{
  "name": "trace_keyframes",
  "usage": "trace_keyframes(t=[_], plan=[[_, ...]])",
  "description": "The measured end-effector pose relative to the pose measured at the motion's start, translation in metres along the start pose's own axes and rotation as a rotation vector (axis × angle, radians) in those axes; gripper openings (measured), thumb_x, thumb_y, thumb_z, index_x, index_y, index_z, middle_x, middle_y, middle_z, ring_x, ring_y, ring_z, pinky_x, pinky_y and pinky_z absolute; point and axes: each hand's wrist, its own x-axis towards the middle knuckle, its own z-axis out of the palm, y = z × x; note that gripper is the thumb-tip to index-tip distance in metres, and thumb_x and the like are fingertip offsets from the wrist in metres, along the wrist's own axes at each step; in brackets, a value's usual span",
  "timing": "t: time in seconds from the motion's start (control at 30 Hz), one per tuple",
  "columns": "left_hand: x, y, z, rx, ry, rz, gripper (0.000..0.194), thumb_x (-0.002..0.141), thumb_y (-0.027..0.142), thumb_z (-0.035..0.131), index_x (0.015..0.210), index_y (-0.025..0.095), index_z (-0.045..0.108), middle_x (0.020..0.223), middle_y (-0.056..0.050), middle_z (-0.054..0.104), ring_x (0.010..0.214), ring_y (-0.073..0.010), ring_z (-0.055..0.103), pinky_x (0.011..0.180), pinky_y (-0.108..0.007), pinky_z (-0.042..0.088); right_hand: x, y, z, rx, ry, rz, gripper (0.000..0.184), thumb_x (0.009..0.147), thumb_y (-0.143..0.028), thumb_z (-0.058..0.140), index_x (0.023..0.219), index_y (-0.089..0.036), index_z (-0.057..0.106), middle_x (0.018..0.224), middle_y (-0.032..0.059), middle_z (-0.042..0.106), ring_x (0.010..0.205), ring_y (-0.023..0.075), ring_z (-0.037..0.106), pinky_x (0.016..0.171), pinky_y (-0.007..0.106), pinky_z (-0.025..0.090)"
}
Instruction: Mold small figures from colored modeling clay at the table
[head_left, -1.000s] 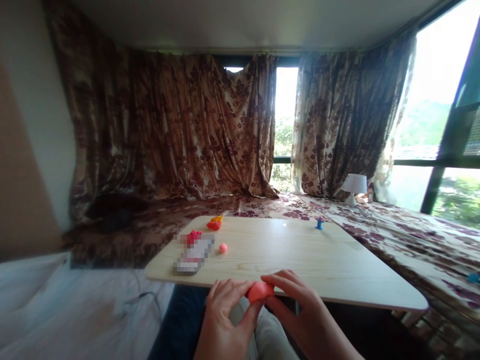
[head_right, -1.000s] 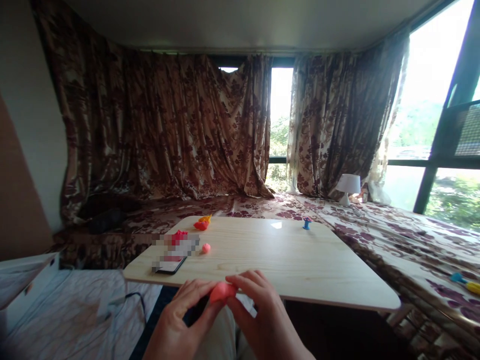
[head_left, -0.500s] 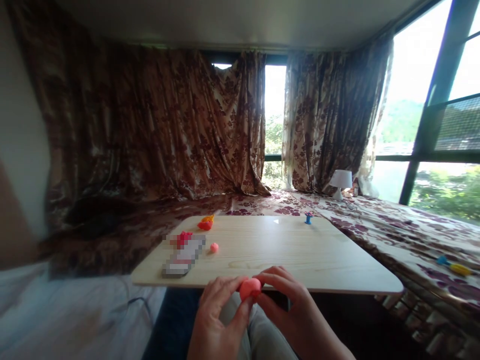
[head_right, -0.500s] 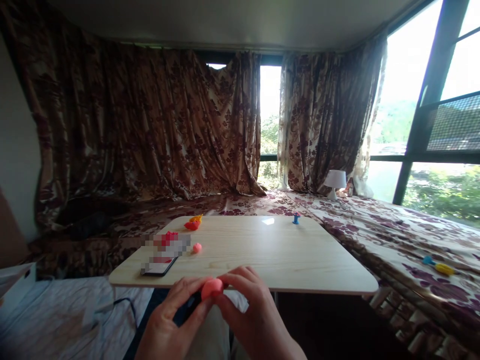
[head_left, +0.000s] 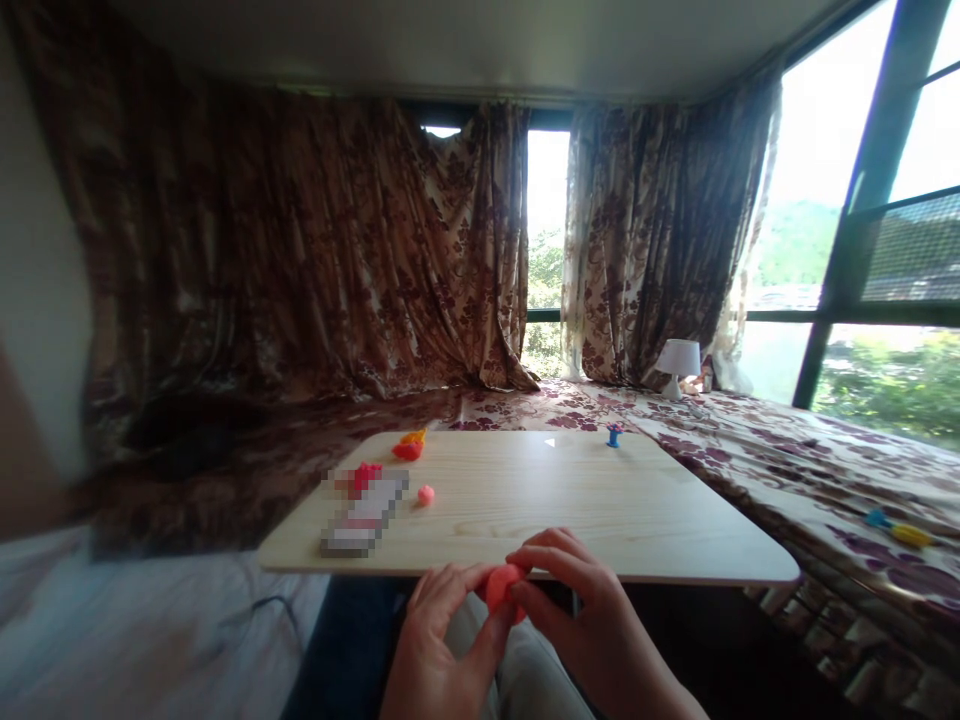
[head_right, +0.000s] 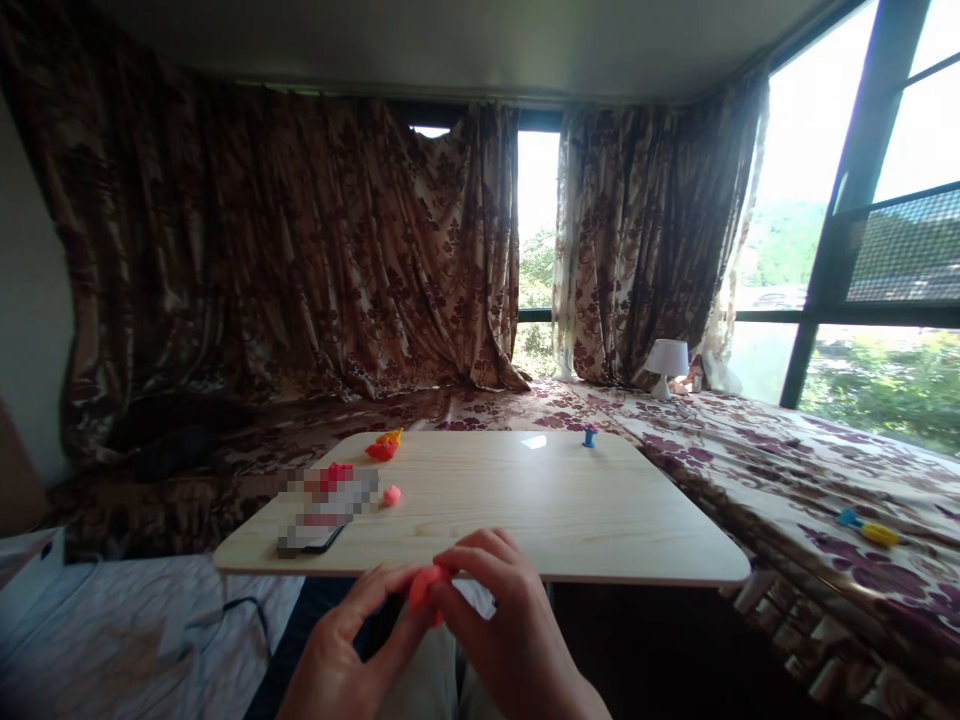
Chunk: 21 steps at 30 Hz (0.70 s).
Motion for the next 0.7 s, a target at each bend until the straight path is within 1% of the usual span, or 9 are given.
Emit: trace_keyframes(t=[0.1, 0.2, 0.37, 0.5, 0.6, 0.7], plan=[[-0.0006, 0.0005, 0.0002, -0.016, 0.001, -0.023, 0.024, 0.075, 0.041, 0.059, 0.089, 0.024, 0.067, 0.088, -0.002, 0.07, 0.085, -0.0186, 0.063, 0.08, -0.03, 0.052, -0.0011, -0.0004, 0.0009, 0.003, 0.009, -0.012, 0.009, 0.082, -0.019, 0.058, 0.087, -0.023, 0.064, 0.082, 0.0009, 0.061, 0.082, 0.0149, 0.055, 0.074, 0.026, 0.045], [-0.0018, 0.0008, 0.001, -0.039, 0.03, -0.045, 0.023, 0.074, 0.042, 0.06, 0.086, 0.024, 0.068, 0.086, -0.002, 0.07, 0.083, -0.0189, 0.063, 0.08, -0.031, 0.051, -0.0017, 0.0004, 0.002, 0.01, 0.018, -0.026, 0.009, 0.083, -0.02, 0.057, 0.087, -0.023, 0.065, 0.082, 0.0015, 0.061, 0.081, 0.015, 0.054, 0.073, 0.026, 0.046], [-0.0026, 0.0003, 0.0031, -0.062, 0.024, -0.044, 0.023, 0.074, 0.043, 0.06, 0.081, 0.022, 0.067, 0.078, -0.003, 0.068, 0.078, -0.0189, 0.061, 0.077, -0.03, 0.051, -0.0004, -0.0004, 0.0014, 0.007, 0.054, -0.069, 0.01, 0.083, -0.02, 0.057, 0.086, -0.022, 0.066, 0.08, 0.003, 0.06, 0.082, 0.0167, 0.054, 0.072, 0.029, 0.047], [-0.0023, 0.0022, 0.0052, -0.079, 0.055, -0.03, 0.024, 0.074, 0.044, 0.059, 0.075, 0.022, 0.066, 0.071, -0.002, 0.066, 0.073, -0.018, 0.06, 0.072, -0.029, 0.05, 0.0008, -0.0034, 0.0004, -0.048, 0.08, -0.108, 0.011, 0.082, -0.019, 0.057, 0.081, -0.023, 0.067, 0.079, 0.004, 0.059, 0.09, 0.0198, 0.051, 0.08, 0.033, 0.046], [-0.0023, 0.0046, 0.0067, -0.091, 0.052, -0.031, 0.024, 0.074, 0.045, 0.058, 0.073, 0.022, 0.066, 0.068, -0.001, 0.065, 0.07, -0.0175, 0.06, 0.069, -0.028, 0.05, 0.0001, -0.0036, 0.0023, -0.085, 0.128, -0.103, 0.013, 0.082, -0.019, 0.057, 0.077, -0.024, 0.068, 0.083, 0.0045, 0.056, 0.091, 0.0203, 0.051, 0.082, 0.034, 0.045], [-0.003, 0.0052, 0.008, -0.108, 0.046, -0.044, 0.024, 0.074, 0.044, 0.058, 0.071, 0.022, 0.066, 0.068, -0.001, 0.065, 0.07, -0.0175, 0.06, 0.07, -0.028, 0.049, -0.001, -0.0025, 0.0046, -0.084, 0.161, -0.07, 0.015, 0.082, -0.019, 0.056, 0.073, -0.023, 0.067, 0.087, 0.0047, 0.055, 0.092, 0.02, 0.051, 0.081, 0.032, 0.046]])
